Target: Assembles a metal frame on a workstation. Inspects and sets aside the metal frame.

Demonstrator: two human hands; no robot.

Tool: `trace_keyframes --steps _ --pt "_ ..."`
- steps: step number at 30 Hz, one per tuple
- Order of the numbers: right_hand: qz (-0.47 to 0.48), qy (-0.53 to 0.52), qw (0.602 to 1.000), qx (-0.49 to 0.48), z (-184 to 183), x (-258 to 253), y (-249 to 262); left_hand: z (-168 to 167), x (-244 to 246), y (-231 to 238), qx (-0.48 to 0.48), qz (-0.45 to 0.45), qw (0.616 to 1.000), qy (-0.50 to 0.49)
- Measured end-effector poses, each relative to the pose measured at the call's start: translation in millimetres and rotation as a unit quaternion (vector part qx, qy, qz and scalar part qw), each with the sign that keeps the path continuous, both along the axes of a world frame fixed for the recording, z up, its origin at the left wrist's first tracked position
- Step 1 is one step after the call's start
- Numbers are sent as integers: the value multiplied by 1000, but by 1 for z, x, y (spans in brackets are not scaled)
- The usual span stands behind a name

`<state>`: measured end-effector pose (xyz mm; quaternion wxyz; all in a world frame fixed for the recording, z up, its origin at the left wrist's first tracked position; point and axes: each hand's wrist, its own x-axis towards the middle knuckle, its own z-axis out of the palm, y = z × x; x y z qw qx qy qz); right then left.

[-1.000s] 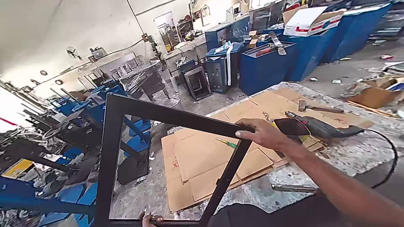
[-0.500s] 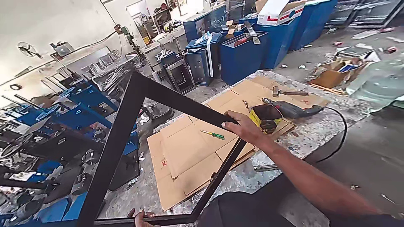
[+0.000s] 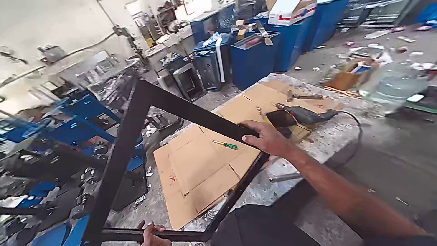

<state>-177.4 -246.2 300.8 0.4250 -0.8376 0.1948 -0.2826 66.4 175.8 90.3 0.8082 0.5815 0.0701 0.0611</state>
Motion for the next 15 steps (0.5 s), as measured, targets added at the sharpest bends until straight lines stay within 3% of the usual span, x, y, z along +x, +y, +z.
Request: trace_keyframes --steps 4,11,15 --pt "-71 66 991 -88 -2 17 8 10 -7 -2 12 36 999 -11" --pt "-9 32 997 -69 15 44 -4 -4 -2 -4 5 -2 1000 -19" --pt "27 42 991 -127 34 62 -1 3 -10 -5 20 28 999 -6"
